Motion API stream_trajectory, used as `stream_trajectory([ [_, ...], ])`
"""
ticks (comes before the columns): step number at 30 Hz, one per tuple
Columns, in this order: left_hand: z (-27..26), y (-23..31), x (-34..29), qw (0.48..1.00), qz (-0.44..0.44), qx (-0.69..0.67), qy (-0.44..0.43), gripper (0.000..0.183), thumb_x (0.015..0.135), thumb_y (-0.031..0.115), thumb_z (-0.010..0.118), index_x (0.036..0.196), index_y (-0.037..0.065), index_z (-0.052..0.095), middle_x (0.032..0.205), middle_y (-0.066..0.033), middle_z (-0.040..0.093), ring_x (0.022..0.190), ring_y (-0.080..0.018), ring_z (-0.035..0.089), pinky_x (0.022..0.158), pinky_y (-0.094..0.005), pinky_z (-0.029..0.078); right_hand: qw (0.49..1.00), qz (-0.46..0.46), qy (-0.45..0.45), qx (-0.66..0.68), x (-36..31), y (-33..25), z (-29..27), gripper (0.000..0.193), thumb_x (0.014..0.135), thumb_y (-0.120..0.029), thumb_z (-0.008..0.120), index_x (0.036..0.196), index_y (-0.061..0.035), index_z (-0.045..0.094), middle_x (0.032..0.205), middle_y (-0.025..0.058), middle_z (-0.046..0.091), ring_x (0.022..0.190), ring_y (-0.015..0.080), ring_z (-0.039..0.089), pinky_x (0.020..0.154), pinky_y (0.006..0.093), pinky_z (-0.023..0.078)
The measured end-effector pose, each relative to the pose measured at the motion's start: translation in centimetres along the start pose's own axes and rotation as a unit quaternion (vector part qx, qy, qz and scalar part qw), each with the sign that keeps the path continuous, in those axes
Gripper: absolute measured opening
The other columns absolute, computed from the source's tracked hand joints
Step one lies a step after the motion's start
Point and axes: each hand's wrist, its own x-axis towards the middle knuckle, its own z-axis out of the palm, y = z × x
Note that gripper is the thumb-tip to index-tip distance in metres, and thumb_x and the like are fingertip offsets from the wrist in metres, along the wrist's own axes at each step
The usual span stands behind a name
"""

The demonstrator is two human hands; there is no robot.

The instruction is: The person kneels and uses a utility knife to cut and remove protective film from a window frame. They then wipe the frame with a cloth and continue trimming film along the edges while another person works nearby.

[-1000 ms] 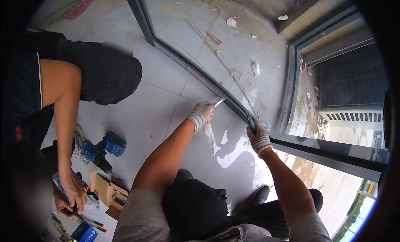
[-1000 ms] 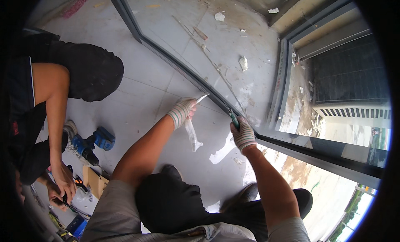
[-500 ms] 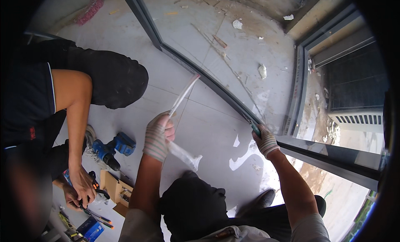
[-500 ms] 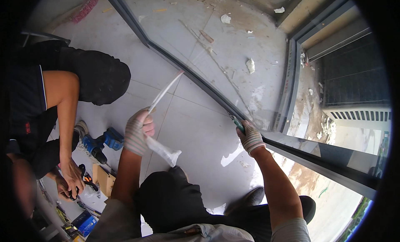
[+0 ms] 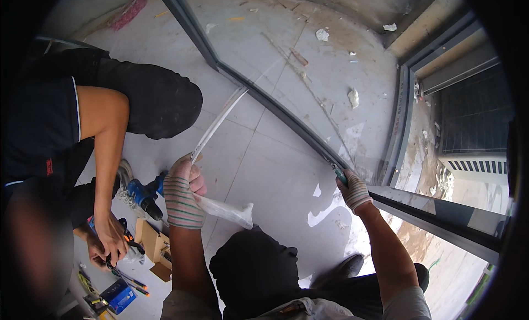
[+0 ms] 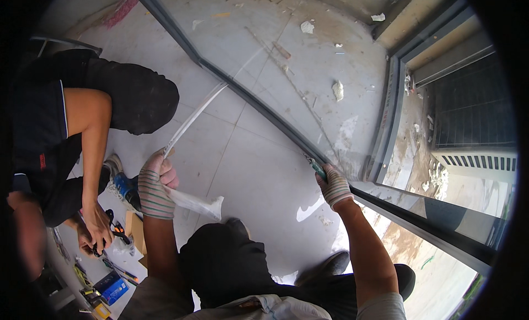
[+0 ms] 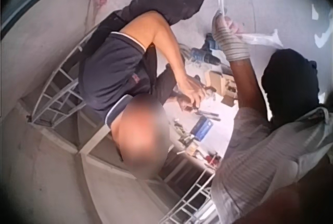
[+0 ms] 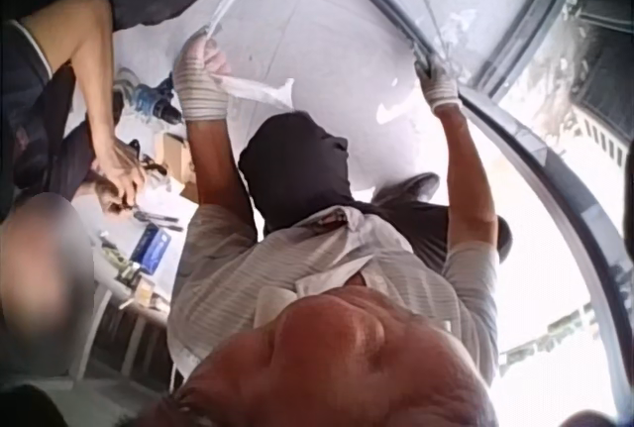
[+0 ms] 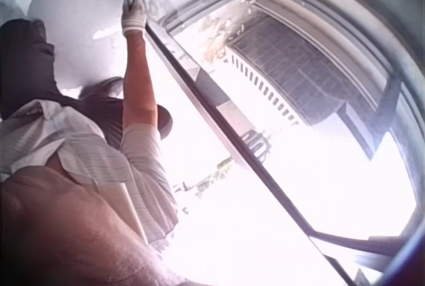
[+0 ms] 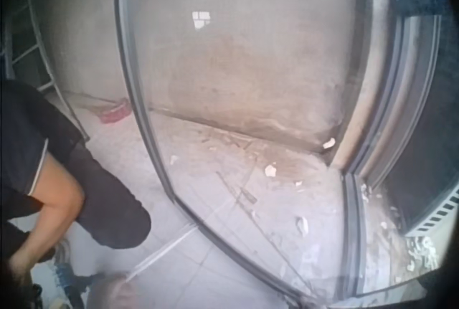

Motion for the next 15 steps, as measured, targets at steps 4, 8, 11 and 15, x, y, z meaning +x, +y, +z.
stream_trajectory([
  [4, 0.6, 1.6, -1.4, 0.999, 0.048, -0.025, -0.006, 0.025, 0.095, 0.024, 0.058, 0.108, 0.005, 0.066, 0.061, 0.0076, 0.039, 0.043, -0.0055, 0.031, 0.042, -0.0246, 0.030, 1.000, -0.008, 0.005, -0.008, 0.1, 0.6, 0.1, 0.016, 0.092, -0.011, 0.062, 0.107, -0.0040, 0.059, 0.093, 0.0186, 0.060, 0.083, 0.0360, 0.057, 0.079, 0.0417, 0.048],
  [8, -0.9, 1.9, -1.6, 0.997, 0.076, -0.035, 0.005, 0.026, 0.095, 0.024, 0.058, 0.109, 0.004, 0.067, 0.060, 0.0079, 0.038, 0.043, -0.0051, 0.030, 0.042, -0.0245, 0.029, 1.000, 0.004, -0.007, 0.003, 0.1, 0.3, 0.1, 0.014, 0.092, -0.010, 0.062, 0.104, -0.0039, 0.058, 0.091, 0.0174, 0.059, 0.081, 0.0343, 0.055, 0.077, 0.0408, 0.047],
  [11, -2.3, 1.8, -2.1, 0.995, 0.091, -0.041, 0.006, 0.027, 0.095, 0.024, 0.058, 0.110, 0.003, 0.067, 0.059, 0.0076, 0.038, 0.042, -0.0055, 0.030, 0.041, -0.0239, 0.028, 1.000, -0.007, -0.018, 0.014, 0.1, 0.3, -0.2, 0.013, 0.092, -0.009, 0.062, 0.104, -0.0042, 0.058, 0.089, 0.0155, 0.058, 0.079, 0.0306, 0.054, 0.075, 0.0385, 0.047],
  [15, -2.5, 1.9, -3.1, 0.993, 0.104, -0.039, 0.035, 0.028, 0.095, 0.023, 0.057, 0.111, 0.001, 0.065, 0.059, 0.0071, 0.039, 0.042, -0.0055, 0.030, 0.040, -0.0229, 0.028, 0.999, -0.005, -0.030, 0.022, 0.1, 0.1, -0.5, 0.014, 0.093, -0.008, 0.062, 0.105, -0.0047, 0.059, 0.089, 0.0138, 0.057, 0.078, 0.0265, 0.052, 0.075, 0.0361, 0.047],
])
